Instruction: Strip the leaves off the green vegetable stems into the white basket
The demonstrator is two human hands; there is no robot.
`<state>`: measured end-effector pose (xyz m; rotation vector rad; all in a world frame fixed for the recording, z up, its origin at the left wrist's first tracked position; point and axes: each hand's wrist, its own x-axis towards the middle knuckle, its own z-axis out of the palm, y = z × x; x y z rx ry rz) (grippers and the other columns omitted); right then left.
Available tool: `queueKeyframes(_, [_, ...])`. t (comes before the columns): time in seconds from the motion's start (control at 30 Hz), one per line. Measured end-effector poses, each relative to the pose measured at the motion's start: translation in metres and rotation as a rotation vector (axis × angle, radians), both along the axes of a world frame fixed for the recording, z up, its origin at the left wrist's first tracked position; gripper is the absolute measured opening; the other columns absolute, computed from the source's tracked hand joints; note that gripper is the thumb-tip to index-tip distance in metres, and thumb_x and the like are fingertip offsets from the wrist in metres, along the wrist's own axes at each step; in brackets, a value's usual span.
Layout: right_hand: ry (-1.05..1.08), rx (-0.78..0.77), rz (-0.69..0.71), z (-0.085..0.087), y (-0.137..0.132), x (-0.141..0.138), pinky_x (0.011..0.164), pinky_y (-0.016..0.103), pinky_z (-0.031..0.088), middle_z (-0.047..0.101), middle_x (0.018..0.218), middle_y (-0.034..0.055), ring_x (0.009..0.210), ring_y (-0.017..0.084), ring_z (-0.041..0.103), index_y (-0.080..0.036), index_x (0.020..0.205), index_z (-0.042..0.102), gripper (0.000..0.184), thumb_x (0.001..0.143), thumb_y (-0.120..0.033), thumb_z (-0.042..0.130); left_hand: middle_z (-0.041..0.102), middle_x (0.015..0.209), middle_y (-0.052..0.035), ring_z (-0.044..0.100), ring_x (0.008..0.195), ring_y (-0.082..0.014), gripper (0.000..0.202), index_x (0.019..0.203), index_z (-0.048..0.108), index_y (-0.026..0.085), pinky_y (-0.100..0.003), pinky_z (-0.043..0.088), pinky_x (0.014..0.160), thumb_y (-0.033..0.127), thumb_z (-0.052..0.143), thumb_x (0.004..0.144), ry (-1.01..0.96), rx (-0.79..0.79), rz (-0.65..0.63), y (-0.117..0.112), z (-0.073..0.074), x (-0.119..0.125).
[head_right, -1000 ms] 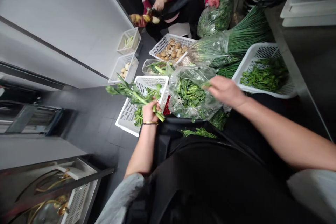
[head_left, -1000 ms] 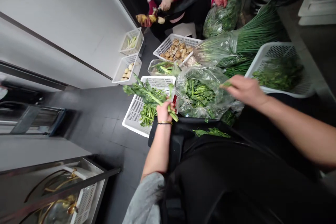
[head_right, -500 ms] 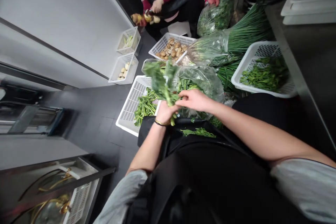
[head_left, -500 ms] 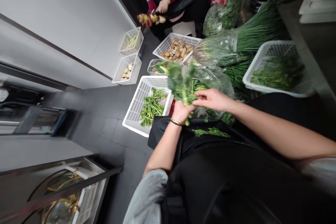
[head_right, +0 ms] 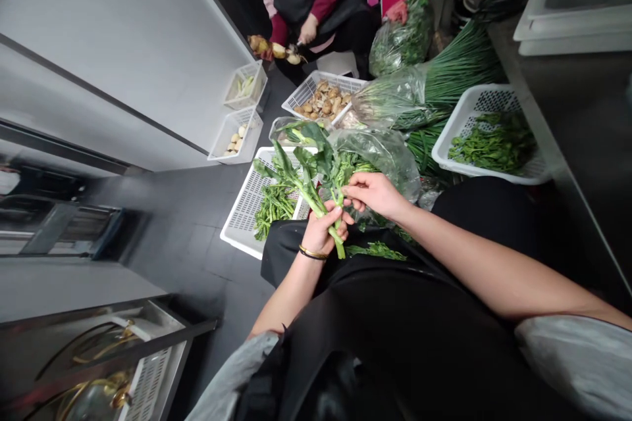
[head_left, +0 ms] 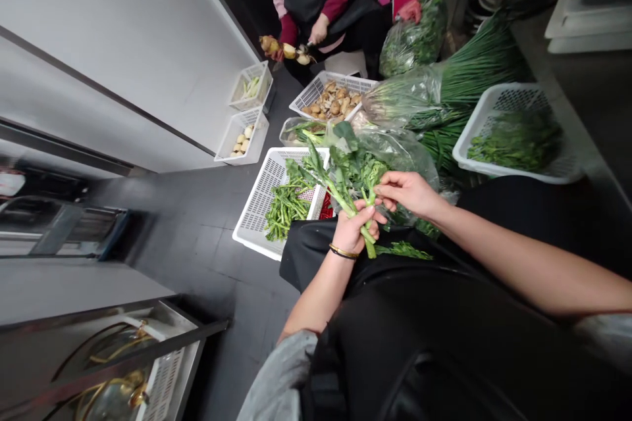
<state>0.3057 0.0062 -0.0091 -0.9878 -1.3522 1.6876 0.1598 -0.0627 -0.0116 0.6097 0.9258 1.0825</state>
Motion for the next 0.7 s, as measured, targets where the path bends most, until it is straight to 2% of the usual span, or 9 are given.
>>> queueKeyframes(0.13, [-0.164, 0.221, -0.063, 0.000, -0.005, 0.000, 0.042, 0.022, 0.038, 0.057, 0.053, -0.0003, 0.042, 0.008, 0.046, -0.017, 0.066, 0.057, 0.031, 0.076, -0.046, 0.061, 0.066, 0.064, -0.0068, 0.045, 0.036, -0.0067, 0.037, 0.095, 0.060, 0.010, -0.019, 0.036, 0.036, 0.037, 0.068, 0.072, -0.019, -0.041, 0.000, -0.002, 0.003, -0.003])
queueKeyframes(0.2, [-0.317, 0.455, -0.154, 0.003, -0.010, 0.000, 0.046, 0.022, 0.037, 0.054, 0.053, 0.0000, 0.047, 0.009, 0.047, -0.017, 0.063, 0.056, 0.027, 0.079, -0.039, 0.057, 0.067, 0.065, -0.0064, 0.044, 0.036, -0.0064, 0.036, 0.096, 0.058, 0.012, -0.019, 0.034, 0.037, 0.035, 0.069, 0.070, -0.051, -0.049, 0.077, -0.001, 0.003, -0.003])
queueKeyframes(0.27, [-0.450, 0.758, -0.204, 0.007, -0.020, -0.002, 0.051, 0.023, 0.037, 0.053, 0.059, 0.0017, 0.054, 0.011, 0.048, -0.017, 0.060, 0.055, 0.026, 0.081, -0.032, 0.054, 0.065, 0.062, -0.0032, 0.043, 0.037, -0.0056, 0.035, 0.095, 0.058, 0.013, -0.019, 0.034, 0.039, 0.032, 0.071, 0.068, -0.071, -0.025, 0.176, 0.000, 0.002, -0.001])
queueKeyframes(0.33, [-0.495, 0.968, -0.112, 0.012, -0.032, -0.003, 0.055, 0.023, 0.037, 0.055, 0.064, 0.0030, 0.059, 0.011, 0.049, -0.018, 0.062, 0.055, 0.023, 0.082, -0.028, 0.051, 0.062, 0.062, -0.0006, 0.049, 0.044, -0.0061, 0.036, 0.094, 0.059, 0.013, -0.019, 0.039, 0.044, 0.027, 0.074, 0.064, -0.047, 0.037, 0.279, 0.002, 0.002, 0.002])
queueKeyframes(0.37, [-0.489, 0.985, -0.049, 0.014, -0.036, -0.004, 0.055, 0.023, 0.037, 0.056, 0.065, 0.0031, 0.059, 0.011, 0.050, -0.019, 0.062, 0.055, 0.023, 0.083, -0.028, 0.050, 0.061, 0.063, 0.0001, 0.052, 0.048, -0.0068, 0.037, 0.094, 0.060, 0.013, -0.019, 0.042, 0.048, 0.025, 0.075, 0.062, -0.022, 0.070, 0.316, 0.003, 0.003, 0.003])
queueKeyframes(0.43, [-0.462, 0.825, -0.011, 0.015, -0.037, -0.002, 0.053, 0.023, 0.038, 0.056, 0.061, 0.0022, 0.055, 0.011, 0.050, -0.019, 0.062, 0.052, 0.024, 0.083, -0.031, 0.051, 0.060, 0.067, 0.0010, 0.054, 0.051, -0.0073, 0.040, 0.096, 0.061, 0.014, -0.020, 0.044, 0.050, 0.025, 0.076, 0.061, 0.039, 0.117, 0.353, 0.003, 0.004, 0.005])
queueKeyframes(0.57, [-0.330, 0.248, -0.002, 0.010, -0.012, 0.000, 0.045, 0.025, 0.039, 0.054, 0.049, -0.0015, 0.043, 0.012, 0.050, -0.021, 0.064, 0.046, 0.029, 0.080, -0.044, 0.054, 0.057, 0.069, 0.0035, 0.049, 0.045, -0.0055, 0.048, 0.103, 0.059, 0.018, -0.020, 0.041, 0.043, 0.029, 0.077, 0.060, 0.151, 0.120, 0.325, 0.000, 0.001, 0.007])
queueKeyframes(0.63, [-0.276, 0.112, 0.042, 0.008, -0.002, -0.003, 0.044, 0.026, 0.040, 0.054, 0.047, -0.0012, 0.041, 0.013, 0.051, -0.021, 0.063, 0.044, 0.033, 0.077, -0.049, 0.056, 0.055, 0.068, 0.0044, 0.048, 0.046, -0.0050, 0.052, 0.106, 0.059, 0.018, -0.019, 0.040, 0.043, 0.029, 0.077, 0.059, 0.196, 0.120, 0.331, 0.000, -0.003, 0.008])
queueKeyframes(0.7, [-0.340, 0.125, 0.000, 0.009, -0.001, -0.007, 0.043, 0.026, 0.039, 0.053, 0.045, -0.0004, 0.040, 0.013, 0.049, -0.022, 0.058, 0.038, 0.038, 0.075, -0.050, 0.057, 0.053, 0.065, 0.0049, 0.046, 0.045, -0.0047, 0.053, 0.106, 0.059, 0.017, -0.019, 0.037, 0.042, 0.029, 0.078, 0.058, 0.182, 0.078, 0.331, 0.000, -0.006, 0.008])
